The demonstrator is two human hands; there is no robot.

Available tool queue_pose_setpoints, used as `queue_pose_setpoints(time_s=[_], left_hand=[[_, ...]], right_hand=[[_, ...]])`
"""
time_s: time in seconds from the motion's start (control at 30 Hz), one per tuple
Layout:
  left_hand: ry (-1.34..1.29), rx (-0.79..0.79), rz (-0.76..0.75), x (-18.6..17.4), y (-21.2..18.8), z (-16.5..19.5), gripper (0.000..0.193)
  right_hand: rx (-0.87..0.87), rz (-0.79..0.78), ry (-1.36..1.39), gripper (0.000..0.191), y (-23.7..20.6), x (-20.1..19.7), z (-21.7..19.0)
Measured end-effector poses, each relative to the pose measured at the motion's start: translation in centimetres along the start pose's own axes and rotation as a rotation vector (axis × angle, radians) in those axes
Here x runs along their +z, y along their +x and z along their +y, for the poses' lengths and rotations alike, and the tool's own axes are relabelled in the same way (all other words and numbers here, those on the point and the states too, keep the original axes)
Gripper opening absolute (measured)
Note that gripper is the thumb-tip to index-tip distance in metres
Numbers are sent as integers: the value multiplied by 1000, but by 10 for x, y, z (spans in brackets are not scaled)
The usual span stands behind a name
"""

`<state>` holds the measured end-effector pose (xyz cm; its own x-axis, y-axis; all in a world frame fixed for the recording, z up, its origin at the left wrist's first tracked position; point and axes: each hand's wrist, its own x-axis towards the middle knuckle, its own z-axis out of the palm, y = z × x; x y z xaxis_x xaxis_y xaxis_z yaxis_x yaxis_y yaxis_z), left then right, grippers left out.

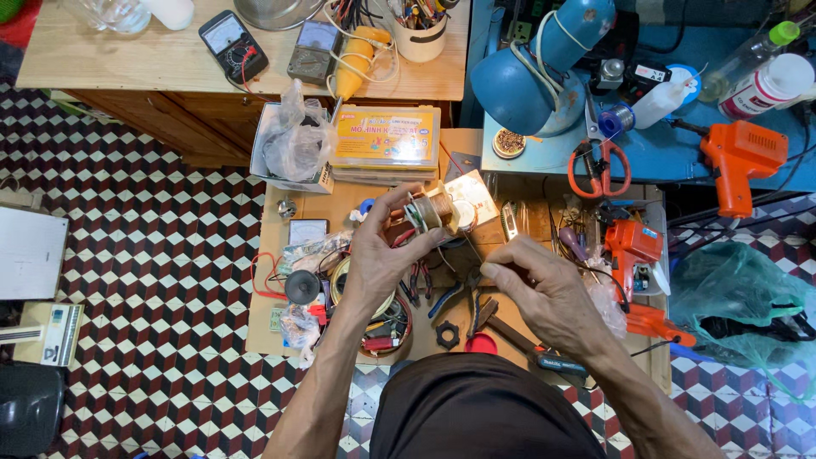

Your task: The person winds copper wire around a small rectangular core with laminated metal plates, using both hands to guide and tension the wire. The person repeatedly rotates the core and adjusts the wire placement to build up the coil layer by layer.

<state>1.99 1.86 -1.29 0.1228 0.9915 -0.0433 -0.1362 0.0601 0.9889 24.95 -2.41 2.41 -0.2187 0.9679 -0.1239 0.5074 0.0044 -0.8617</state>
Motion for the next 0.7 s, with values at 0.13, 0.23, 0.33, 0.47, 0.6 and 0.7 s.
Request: queue_pose_setpoints(time_s=[0.13, 0.23, 0.33, 0.47, 0.6, 0.7], left_hand=[[-59, -22, -1, 2, -2, 10, 66], [-25, -34, -14, 3, -7, 19, 67], [-17, -26, -48, 7, -13, 24, 68], [-16, 16, -90, 13, -20, 28, 68], [-3, -52, -115, 9, -24, 32, 68], [8, -116, -208, 5, -32, 34, 68]], right_hand=[[60, -44, 136, 15, 6, 16, 21], [82, -77, 243, 16, 16, 23, 35], [127, -112, 231, 18, 35, 24, 46], [23, -148, 199, 22, 63, 22, 46], [11, -129, 210, 23, 82, 13, 30], [-7, -88, 75, 22, 95, -2, 16]])
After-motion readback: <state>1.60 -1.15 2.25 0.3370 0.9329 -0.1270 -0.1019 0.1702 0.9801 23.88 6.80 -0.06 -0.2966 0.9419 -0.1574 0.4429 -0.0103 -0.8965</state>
